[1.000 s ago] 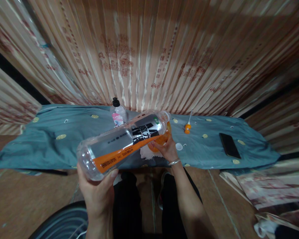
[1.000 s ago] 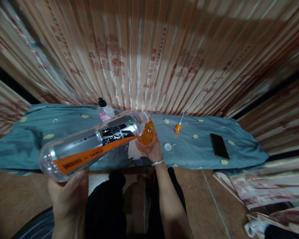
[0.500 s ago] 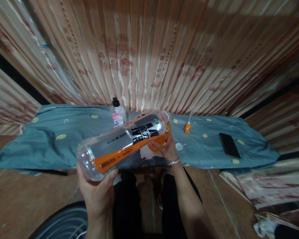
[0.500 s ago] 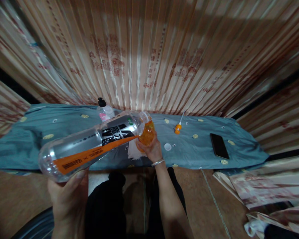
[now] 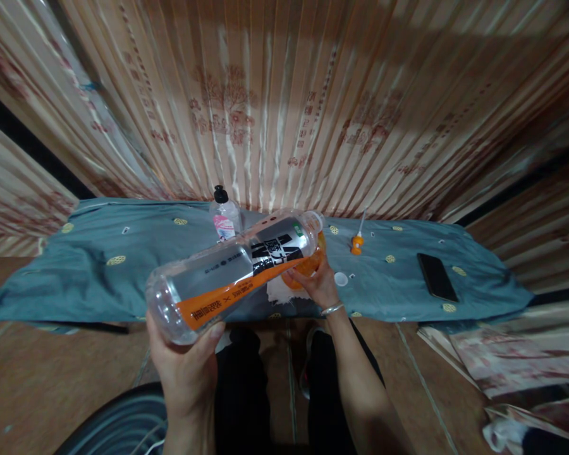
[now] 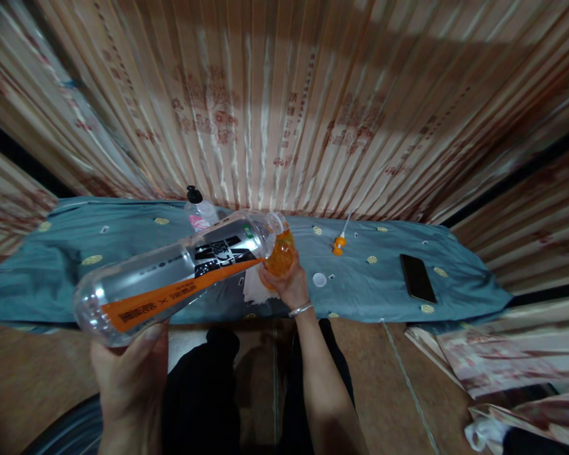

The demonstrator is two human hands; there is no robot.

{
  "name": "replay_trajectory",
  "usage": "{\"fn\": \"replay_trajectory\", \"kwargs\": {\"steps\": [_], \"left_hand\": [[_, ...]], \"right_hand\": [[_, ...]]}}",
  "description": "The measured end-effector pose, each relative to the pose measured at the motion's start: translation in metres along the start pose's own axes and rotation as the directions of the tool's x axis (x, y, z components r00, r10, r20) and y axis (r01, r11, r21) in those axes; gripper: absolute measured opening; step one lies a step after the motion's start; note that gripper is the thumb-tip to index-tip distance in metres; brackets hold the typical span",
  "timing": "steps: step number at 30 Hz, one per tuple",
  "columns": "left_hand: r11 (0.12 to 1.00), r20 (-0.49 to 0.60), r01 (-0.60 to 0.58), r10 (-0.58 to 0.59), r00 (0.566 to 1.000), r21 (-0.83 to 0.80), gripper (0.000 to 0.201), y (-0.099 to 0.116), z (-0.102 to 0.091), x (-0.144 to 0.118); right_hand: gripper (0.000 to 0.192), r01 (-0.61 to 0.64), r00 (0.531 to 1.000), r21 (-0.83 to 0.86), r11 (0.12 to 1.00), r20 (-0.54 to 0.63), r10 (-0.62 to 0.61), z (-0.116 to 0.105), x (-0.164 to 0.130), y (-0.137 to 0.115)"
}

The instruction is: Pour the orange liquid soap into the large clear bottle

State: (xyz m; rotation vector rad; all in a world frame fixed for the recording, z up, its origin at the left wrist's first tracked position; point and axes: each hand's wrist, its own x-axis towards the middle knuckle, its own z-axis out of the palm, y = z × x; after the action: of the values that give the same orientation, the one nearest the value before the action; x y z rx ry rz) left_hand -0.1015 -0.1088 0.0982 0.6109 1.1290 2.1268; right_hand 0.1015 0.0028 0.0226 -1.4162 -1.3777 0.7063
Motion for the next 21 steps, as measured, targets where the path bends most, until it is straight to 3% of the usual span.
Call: {"fn": "replay_trajectory", "kwargs": {"steps": [21], "left_hand": [[0.999, -0.015, -0.011, 0.012, 1.000, 0.038, 0.071, 0.0002, 0.0015, -0.0004]], "right_hand": [[0.081, 0.008, 1.000, -0.012, 1.000, 0.024, -0.008, -0.0021, -0.0018, -0.0062]]}}
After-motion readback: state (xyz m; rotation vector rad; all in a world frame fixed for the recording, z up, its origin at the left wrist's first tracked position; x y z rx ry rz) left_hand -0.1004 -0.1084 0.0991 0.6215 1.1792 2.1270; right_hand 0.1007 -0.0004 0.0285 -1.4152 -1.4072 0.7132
